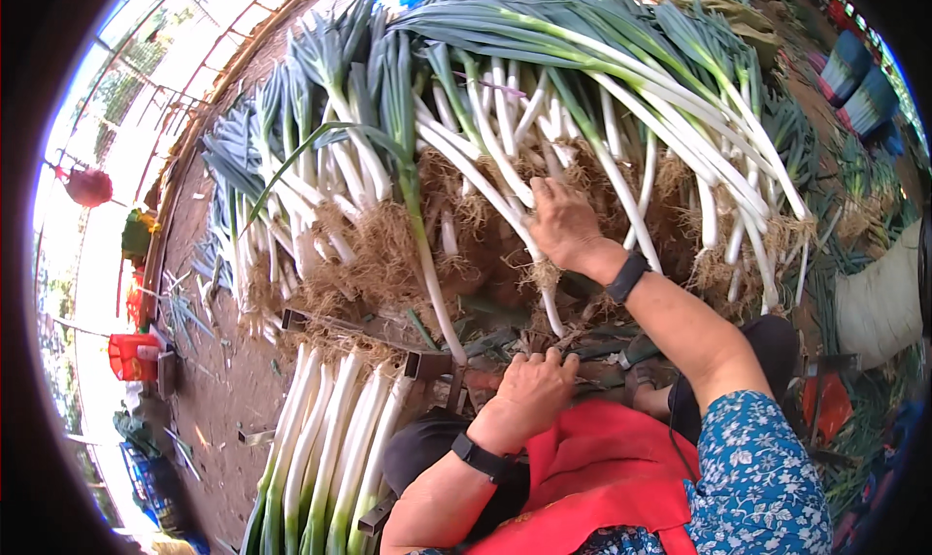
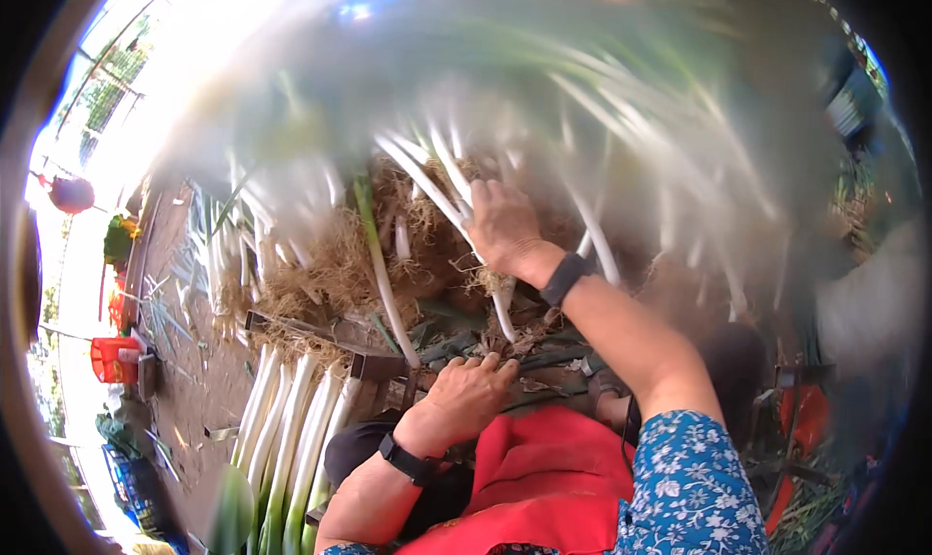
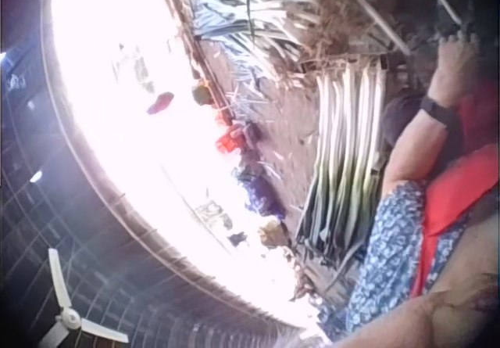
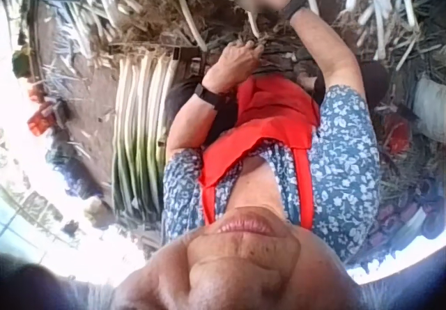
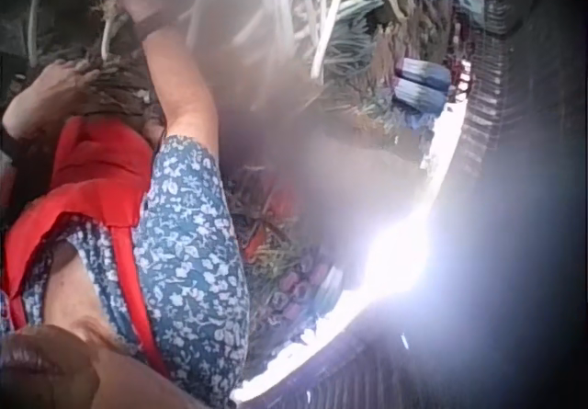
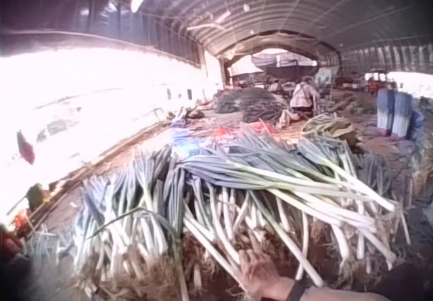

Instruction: Sort leeks from a pile and place them neatly into a bundle on a metal frame.

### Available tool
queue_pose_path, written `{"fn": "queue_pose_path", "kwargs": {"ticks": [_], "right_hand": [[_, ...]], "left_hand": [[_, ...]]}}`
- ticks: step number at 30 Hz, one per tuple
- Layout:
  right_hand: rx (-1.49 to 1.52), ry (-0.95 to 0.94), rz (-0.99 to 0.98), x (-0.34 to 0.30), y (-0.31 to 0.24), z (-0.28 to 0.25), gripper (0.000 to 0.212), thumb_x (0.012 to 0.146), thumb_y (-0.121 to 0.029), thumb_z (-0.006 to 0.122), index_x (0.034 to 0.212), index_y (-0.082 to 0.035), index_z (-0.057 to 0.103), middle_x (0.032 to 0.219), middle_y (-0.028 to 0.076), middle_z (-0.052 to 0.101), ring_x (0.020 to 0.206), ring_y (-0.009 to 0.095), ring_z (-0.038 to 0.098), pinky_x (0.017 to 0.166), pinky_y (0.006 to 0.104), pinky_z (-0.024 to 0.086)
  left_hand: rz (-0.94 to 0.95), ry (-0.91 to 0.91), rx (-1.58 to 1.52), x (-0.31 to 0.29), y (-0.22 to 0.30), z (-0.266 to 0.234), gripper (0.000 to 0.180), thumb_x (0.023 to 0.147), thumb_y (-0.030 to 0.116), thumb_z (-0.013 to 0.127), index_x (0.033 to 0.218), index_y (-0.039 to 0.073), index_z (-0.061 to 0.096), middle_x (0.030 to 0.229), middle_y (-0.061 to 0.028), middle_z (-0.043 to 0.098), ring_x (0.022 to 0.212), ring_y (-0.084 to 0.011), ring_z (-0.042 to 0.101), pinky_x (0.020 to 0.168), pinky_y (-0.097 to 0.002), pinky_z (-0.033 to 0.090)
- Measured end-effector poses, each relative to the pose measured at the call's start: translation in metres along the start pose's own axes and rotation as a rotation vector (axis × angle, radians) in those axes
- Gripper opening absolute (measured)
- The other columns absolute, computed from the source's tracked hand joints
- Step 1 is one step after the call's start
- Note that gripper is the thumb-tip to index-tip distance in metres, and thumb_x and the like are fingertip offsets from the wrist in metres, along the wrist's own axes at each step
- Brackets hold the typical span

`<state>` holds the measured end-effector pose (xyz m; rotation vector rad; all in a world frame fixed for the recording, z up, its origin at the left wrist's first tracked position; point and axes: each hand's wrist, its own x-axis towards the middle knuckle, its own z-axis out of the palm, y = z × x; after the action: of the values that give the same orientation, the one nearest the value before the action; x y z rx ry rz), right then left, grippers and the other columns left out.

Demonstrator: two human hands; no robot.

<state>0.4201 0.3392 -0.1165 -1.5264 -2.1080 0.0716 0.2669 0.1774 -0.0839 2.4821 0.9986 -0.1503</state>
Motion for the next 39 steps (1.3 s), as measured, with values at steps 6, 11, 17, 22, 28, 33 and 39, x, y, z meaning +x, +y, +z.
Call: {"fn": "queue_pose_path", "kwargs": {"ticks": [6,11,17,22,28,33,39], "right_hand": [[0.232,-0.153,0.382,0.042,0.003,0.075,0.077,0.069,-0.032,0.079,0.122,0.014,0.049,0.11,0.031,0.063,0.101,0.04,0.064,0.088,0.0425,0.052],[0.872,-0.316,0.485,0.04,0.024,0.077,0.042,0.067,-0.012,0.077,0.096,0.008,0.053,0.09,0.014,0.059,0.081,0.022,0.061,0.066,0.0327,0.055],[0.731,-0.51,0.25,0.047,0.019,-0.039,0.01,0.075,-0.008,0.068,0.074,-0.003,0.059,0.072,0.004,0.055,0.065,0.015,0.055,0.055,0.0286,0.045],[0.726,-0.549,0.194,-0.042,0.025,-0.12,0.026,0.074,-0.014,0.069,0.094,0.002,0.064,0.08,0.007,0.061,0.071,0.014,0.058,0.06,0.0296,0.047],[0.686,-0.649,0.276,-0.176,-0.032,-0.235,0.06,0.068,-0.012,0.071,0.124,0.005,0.053,0.093,0.01,0.062,0.082,0.016,0.058,0.072,0.0326,0.05],[0.515,-0.497,0.337,-0.264,-0.042,-0.293,0.056,0.07,-0.004,0.066,0.122,0.007,0.048,0.091,0.011,0.059,0.081,0.019,0.061,0.073,0.032,0.051],[0.613,-0.055,0.69,-0.328,-0.03,-0.315,0.057,0.066,-0.003,0.066,0.12,0.005,0.05,0.095,0.007,0.058,0.081,0.016,0.059,0.072,0.0311,0.05]], "left_hand": [[-0.021,0.057,0.019,-0.003,-0.005,0.001,0.025,0.087,0.02,0.058,0.106,0.004,0.059,0.095,-0.0147,0.063,0.086,-0.0318,0.067,0.078,-0.0448,0.052],[-0.038,0.152,0.026,-0.004,-0.011,0.004,0.022,0.086,0.017,0.057,0.104,0.004,0.059,0.093,-0.0123,0.063,0.085,-0.029,0.068,0.075,-0.0436,0.053],[0.228,0.154,-0.686,0.001,-0.007,-0.038,0.025,0.092,0.023,0.061,0.1,-0.001,0.064,0.089,-0.0106,0.068,0.084,-0.0248,0.068,0.072,-0.038,0.053],[-0.027,0.328,-1.665,0.019,-0.007,-0.056,0.044,0.097,0.029,0.062,0.128,-0.002,0.055,0.107,-0.0117,0.064,0.092,-0.0181,0.061,0.083,-0.0349,0.052],[-0.097,0.477,-2.25,0.064,0.018,-0.05,0.061,0.089,0.044,0.068,0.122,-0.002,0.046,0.116,-0.0182,0.057,0.101,-0.0325,0.061,0.081,-0.0498,0.054],[-0.254,0.666,-2.246,0.087,0.128,-0.069,0.033,0.085,0.023,0.076,0.102,0.004,0.055,0.077,-0.0052,0.061,0.061,-0.0165,0.06,0.054,-0.0319,0.051],[0.399,0.599,-1.697,0.089,0.214,-0.124,0.088,0.078,0.022,0.072,0.145,-0.002,0.019,0.116,-0.0222,0.052,0.106,-0.0295,0.057,0.094,-0.039,0.047]]}}
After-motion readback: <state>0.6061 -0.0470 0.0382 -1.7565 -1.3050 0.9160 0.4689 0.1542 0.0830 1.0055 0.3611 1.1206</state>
